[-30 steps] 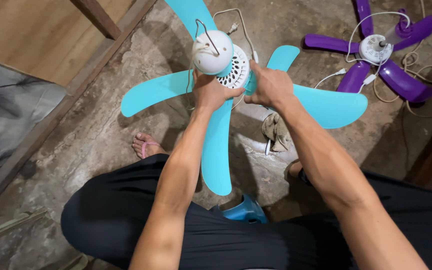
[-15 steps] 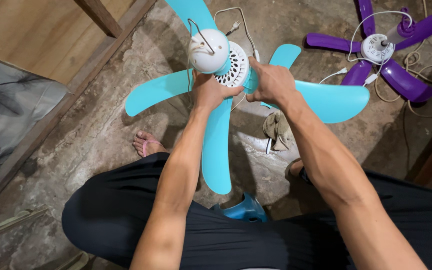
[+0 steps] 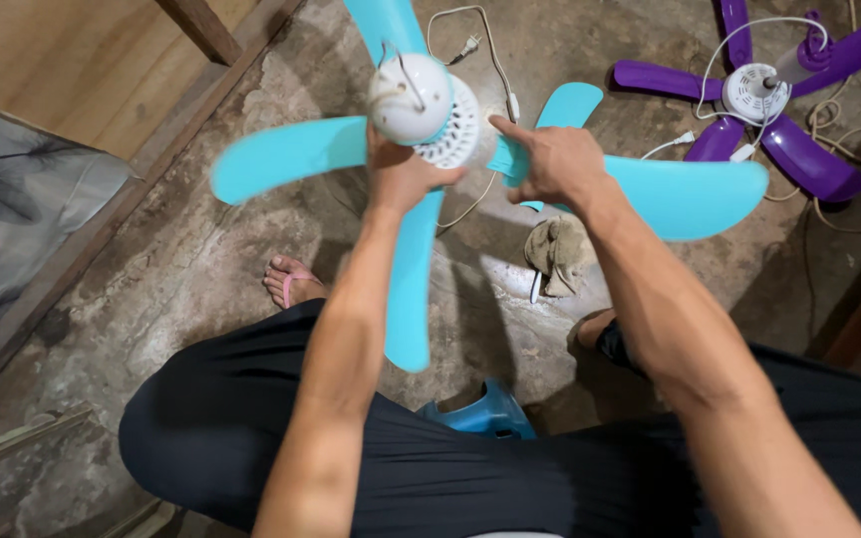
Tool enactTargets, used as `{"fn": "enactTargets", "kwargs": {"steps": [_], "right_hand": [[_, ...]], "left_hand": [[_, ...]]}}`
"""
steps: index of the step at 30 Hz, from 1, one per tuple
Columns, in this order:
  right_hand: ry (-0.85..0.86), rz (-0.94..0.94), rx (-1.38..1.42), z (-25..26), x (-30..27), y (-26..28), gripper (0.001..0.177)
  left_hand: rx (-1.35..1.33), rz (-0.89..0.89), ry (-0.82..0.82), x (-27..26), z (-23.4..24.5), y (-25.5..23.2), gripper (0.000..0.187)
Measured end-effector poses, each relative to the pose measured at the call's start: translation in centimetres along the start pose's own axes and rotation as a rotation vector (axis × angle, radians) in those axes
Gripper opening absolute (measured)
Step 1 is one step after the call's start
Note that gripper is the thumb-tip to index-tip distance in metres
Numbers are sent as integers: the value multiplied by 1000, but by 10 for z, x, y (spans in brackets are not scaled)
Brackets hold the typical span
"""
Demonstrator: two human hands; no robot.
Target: The person sits on the floor and detaches the purple blades from an electric fan hub, wipes each blade with a cloth, scrubs a blade with a small brush, then clips the blades back onto the hub and wipes the fan motor housing with the cloth.
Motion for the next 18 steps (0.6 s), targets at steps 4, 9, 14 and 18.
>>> {"fn": "enactTargets", "kwargs": {"steps": [4, 9, 14, 18], "right_hand": [[-316, 44, 144, 4, -14, -37, 91], [-517, 45, 212, -3, -25, -71, 30], [-638, 77, 404, 16, -37, -86, 21], [-694, 40, 425, 17, -34, -101, 25]], "left_hand": [[-139, 182, 68, 2, -4, 26, 103], [-22, 160, -38, -1, -1, 34, 100], [-48, 255, 9, -4, -14, 43, 102], [-103, 292, 15, -5, -22, 40, 107]]}}
Point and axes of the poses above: each hand's wrist, its own x-axis towards the middle knuckle, its own z-axis out of the back of the hand, y = z × x, the point moved 7 cm from there along x, towards the middle knuckle, and after that the axes turned 11 degrees about x, right-handed, at the moved point
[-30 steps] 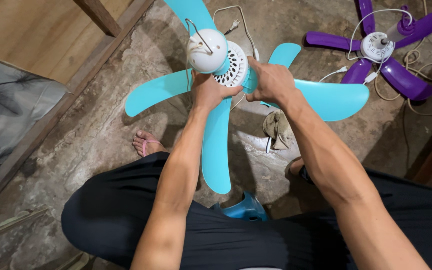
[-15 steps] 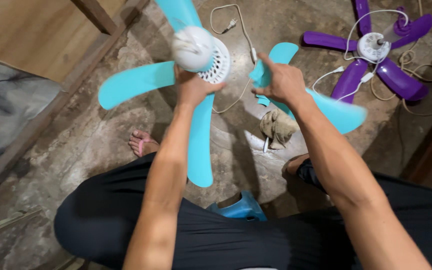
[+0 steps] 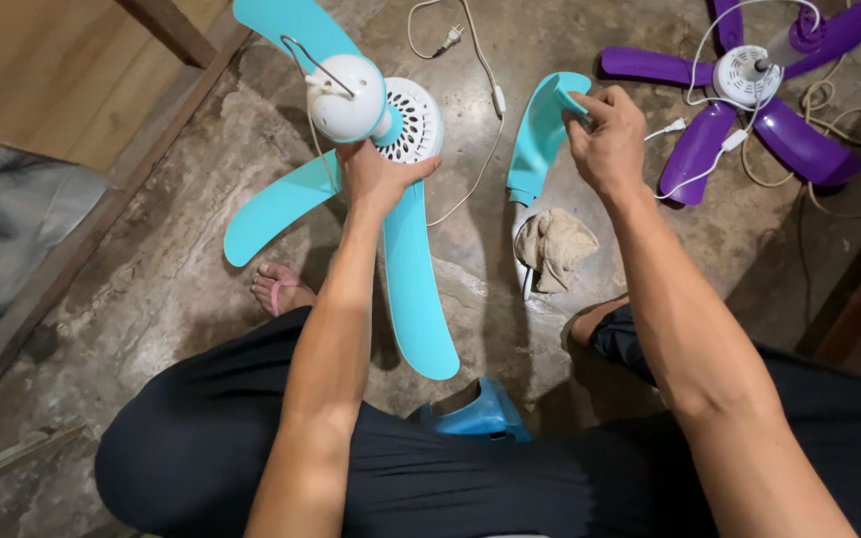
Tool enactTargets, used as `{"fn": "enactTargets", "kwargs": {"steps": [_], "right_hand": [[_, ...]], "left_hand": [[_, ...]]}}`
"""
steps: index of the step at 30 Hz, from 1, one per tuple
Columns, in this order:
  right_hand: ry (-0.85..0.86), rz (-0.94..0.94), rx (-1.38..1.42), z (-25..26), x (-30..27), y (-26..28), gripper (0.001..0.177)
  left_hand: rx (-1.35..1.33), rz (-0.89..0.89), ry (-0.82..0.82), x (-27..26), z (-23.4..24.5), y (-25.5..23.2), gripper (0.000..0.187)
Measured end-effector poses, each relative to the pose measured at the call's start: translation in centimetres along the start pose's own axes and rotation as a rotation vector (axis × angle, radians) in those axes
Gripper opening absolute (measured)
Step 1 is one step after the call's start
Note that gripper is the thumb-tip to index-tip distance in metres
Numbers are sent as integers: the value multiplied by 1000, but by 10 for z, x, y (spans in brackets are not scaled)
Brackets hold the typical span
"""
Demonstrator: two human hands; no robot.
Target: The person sits on the floor and detaches the purple blades from an electric fan hub, wipes each blade with a cloth, scrubs a blade with a small brush, then clips the blades back onto the hub and wipes the fan motor housing with the cloth.
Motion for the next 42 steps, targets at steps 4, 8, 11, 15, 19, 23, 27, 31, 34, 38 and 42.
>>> {"fn": "enactTargets", "kwargs": {"steps": [4, 8, 11, 15, 19, 23, 27, 31, 34, 38, 42], "right_hand": [[14, -37, -10, -17, -11, -37, 33], [64, -52, -73, -50, -42, -73, 33], [134, -148, -73, -79, -64, -98, 36], [300, -168, -64, -102, -78, -112, 49], [307, -226, -90, -97, -73, -110, 58], [320, -778, 314, -110, -71, -103, 50], [349, -1118, 1093, -145, -68, -34, 56], [233, -1171, 1317, -141, -55, 17, 56], [269, -870, 990, -127, -37, 35, 49], [157, -738, 1190, -112, -19, 36, 46], [164, -741, 1272, -102, -9, 23, 46]], "left_hand": [[-2, 0, 42, -5, -7, -10, 106], [-21, 40, 105, -9, -15, -21, 107], [-12, 56, 113, -12, -20, -27, 106], [-8, 39, 95, -10, -22, -33, 106], [-11, 53, 82, -10, -24, -39, 106], [-59, 77, 83, -15, -30, -46, 104], [-199, 155, 109, -24, -44, -50, 105], [-119, 171, 147, -29, -49, -48, 112], [-167, 45, 127, -32, -37, -62, 116], [-239, -59, 185, -35, -6, -90, 90], [-313, -77, 752, -48, 23, -107, 52]]}}
Point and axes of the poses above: each hand's wrist, its own x-axis towards the middle knuckle, its own z-axis out of the back of the hand, y = z × x, the point moved 7 cm from there along x, towards the middle knuckle, and after that the axes turned 11 degrees about x, right-handed, at the moved point
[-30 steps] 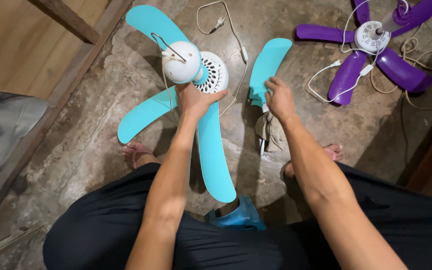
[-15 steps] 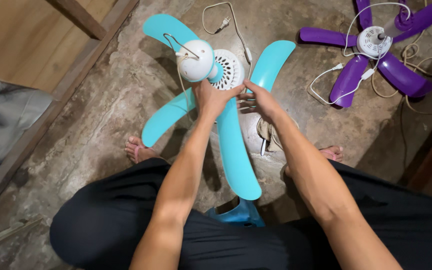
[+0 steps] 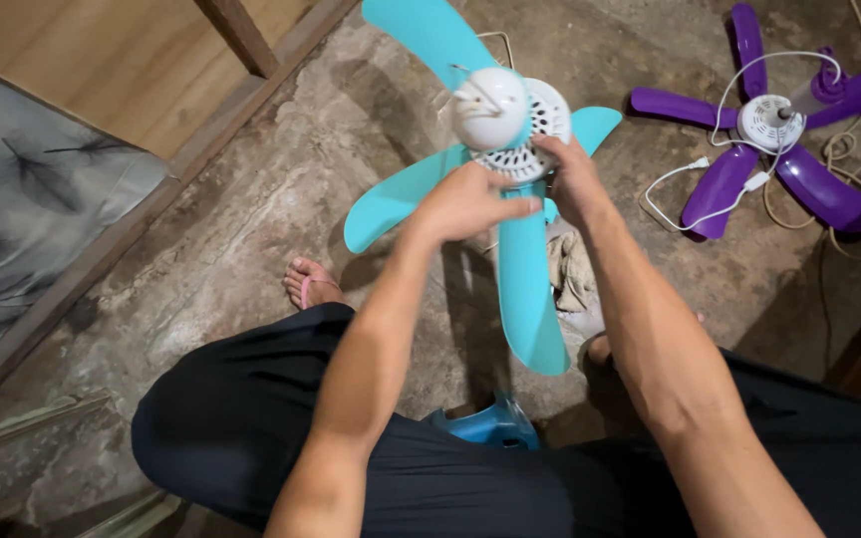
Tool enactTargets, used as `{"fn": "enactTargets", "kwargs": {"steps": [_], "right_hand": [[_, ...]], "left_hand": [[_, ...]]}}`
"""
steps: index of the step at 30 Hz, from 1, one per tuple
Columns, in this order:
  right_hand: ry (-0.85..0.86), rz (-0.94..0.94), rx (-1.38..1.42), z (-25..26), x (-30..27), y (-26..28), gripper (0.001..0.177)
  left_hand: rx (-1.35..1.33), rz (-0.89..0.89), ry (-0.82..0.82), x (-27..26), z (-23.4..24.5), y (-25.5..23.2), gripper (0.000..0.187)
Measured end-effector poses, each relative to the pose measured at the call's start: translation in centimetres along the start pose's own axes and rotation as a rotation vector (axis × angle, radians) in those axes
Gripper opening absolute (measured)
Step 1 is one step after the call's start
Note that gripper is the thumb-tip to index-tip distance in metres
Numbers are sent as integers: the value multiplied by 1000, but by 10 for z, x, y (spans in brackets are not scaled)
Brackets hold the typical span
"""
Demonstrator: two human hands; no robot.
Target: The person sits on the floor and detaches the purple blades from an electric fan hub, wipes each blade with a cloth, scrubs a blade with a small brush, then clips the blades back onto the hub and wipes the fan motor housing with the cloth.
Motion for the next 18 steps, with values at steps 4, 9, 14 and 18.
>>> {"fn": "enactTargets", "kwargs": {"steps": [4, 9, 14, 18], "right_hand": [[-7, -89, -19, 18, 2, 6, 50], [-35, -158, 4, 25, 3, -2, 53], [66, -199, -17, 13, 8, -18, 53], [97, -244, -50, 5, 12, -34, 53]], "left_hand": [[-218, 44, 262, -42, 62, 15, 28], [122, 130, -352, -43, 121, 52, 52], [620, -147, -463, -13, 52, 29, 119], [726, -148, -354, 1, 20, 33, 141]]}}
Point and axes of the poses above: each hand's wrist, its own x-axis towards the middle knuckle, its own z-axis out of the back of the hand, y = z × x, the point moved 7 cm from there along x, towards the middle knuckle, and after that the axes turned 11 degrees about x, right-handed, at the moved point
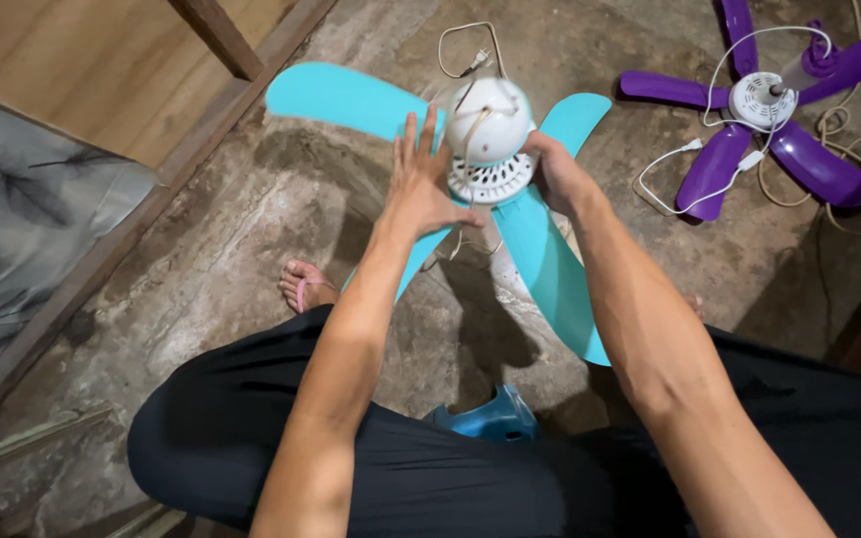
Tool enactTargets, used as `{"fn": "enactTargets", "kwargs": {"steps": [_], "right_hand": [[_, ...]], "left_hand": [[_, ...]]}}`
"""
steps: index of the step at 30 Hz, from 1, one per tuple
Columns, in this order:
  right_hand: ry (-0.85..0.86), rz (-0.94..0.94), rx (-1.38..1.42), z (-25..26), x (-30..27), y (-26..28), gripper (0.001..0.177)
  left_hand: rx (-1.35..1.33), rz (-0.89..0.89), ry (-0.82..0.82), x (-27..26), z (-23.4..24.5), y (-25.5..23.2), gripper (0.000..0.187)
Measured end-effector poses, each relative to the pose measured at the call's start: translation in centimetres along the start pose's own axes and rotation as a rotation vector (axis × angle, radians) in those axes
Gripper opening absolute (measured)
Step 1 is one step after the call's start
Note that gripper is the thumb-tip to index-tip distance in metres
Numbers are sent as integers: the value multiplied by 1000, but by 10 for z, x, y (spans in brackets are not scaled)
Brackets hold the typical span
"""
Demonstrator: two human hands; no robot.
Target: The person sits on the floor and detaches the purple blades from an electric fan hub, wipes each blade with a cloth, scrubs a blade with a small brush, then clips the blades back onto the hub and wipes the fan motor housing with the cloth.
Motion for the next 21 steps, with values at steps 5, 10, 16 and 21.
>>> {"fn": "enactTargets", "kwargs": {"steps": [5, 10, 16, 21], "right_hand": [[-42, -67, -65, 4, 10, -6, 50], [-70, -80, -106, 24, 10, -6, 47], [-2, -111, -116, 20, 15, -7, 49], [-40, -174, -121, 7, 16, -6, 47]], "left_hand": [[-33, 70, 329, 14, -47, 13, 126], [-151, -37, 316, 24, -71, 27, 104], [-139, -7, 81, 19, -55, 16, 129], [-67, -29, 39, 20, -28, 0, 161]]}}
Point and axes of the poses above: each hand's wrist, its own x-axis towards the middle knuckle, its own z-axis out of the back of the hand, y = z × x, the point moved 7 cm from there along x, towards the middle knuckle, and after that the axes turned 11 degrees about x, right-handed, at the moved point
